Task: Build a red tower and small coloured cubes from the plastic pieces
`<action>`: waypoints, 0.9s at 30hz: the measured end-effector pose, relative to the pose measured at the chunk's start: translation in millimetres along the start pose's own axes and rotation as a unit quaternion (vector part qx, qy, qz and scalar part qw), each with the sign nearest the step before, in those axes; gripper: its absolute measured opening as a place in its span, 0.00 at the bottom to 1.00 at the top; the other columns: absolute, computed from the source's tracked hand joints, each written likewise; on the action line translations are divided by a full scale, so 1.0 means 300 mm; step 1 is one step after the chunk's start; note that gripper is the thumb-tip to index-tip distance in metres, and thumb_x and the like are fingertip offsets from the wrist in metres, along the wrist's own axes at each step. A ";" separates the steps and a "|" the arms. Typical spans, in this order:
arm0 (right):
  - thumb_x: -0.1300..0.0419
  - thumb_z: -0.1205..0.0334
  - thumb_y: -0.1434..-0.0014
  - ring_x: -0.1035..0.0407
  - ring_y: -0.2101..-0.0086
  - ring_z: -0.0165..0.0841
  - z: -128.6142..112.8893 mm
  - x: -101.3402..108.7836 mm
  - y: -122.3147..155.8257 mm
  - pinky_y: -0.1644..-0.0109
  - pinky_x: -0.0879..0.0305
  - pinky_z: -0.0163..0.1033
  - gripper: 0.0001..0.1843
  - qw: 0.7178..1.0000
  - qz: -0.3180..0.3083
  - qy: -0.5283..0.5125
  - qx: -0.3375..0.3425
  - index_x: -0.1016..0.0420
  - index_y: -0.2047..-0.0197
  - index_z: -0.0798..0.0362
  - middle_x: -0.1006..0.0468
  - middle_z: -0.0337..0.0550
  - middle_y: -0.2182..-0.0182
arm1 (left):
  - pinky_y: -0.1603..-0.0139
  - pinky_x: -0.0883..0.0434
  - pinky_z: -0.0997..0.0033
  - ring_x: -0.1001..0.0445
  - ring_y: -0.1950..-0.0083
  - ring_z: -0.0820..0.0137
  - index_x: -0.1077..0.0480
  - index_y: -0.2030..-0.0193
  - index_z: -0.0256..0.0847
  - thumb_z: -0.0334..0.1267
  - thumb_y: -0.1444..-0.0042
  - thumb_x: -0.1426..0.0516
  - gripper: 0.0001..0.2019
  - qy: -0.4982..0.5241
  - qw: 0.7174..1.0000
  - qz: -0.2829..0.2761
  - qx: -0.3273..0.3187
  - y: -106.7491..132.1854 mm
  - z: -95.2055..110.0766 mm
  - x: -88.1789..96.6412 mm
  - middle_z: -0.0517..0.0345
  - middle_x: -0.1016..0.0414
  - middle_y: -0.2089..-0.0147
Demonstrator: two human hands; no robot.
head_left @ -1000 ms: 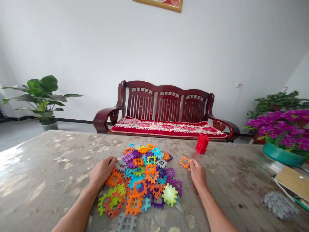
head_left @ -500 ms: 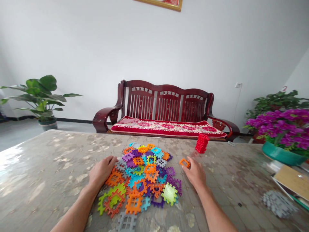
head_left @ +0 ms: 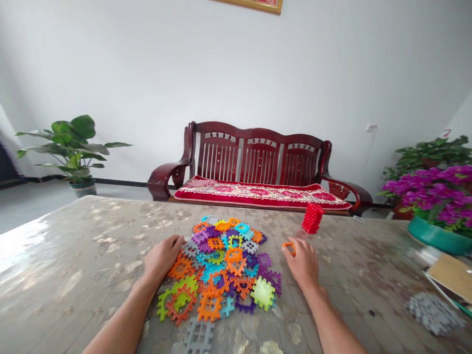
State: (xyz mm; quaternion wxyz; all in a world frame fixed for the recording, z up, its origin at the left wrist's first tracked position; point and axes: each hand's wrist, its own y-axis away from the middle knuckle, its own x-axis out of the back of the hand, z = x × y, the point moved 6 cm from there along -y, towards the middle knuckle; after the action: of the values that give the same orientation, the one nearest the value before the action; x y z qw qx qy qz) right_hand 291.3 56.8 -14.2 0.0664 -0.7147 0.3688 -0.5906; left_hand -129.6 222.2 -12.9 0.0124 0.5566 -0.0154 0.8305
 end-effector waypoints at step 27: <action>0.44 0.65 0.41 0.29 0.50 0.37 -0.272 -0.164 -0.071 0.43 0.38 0.44 0.16 0.970 -0.150 -0.115 0.152 0.20 0.53 0.46 0.21 0.42 0.50 | 0.68 0.38 0.71 0.22 0.57 0.60 0.24 0.59 0.50 0.51 0.38 0.57 0.22 0.036 0.999 0.007 -0.013 -0.018 -0.025 -0.003 0.56 0.18 0.59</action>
State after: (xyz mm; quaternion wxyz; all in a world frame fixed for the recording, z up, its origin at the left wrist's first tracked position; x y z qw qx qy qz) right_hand 226.5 129.8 -17.9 0.1267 -0.8068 0.1528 -0.5565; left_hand -136.1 228.0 -16.7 0.0139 0.5263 -0.0297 0.8497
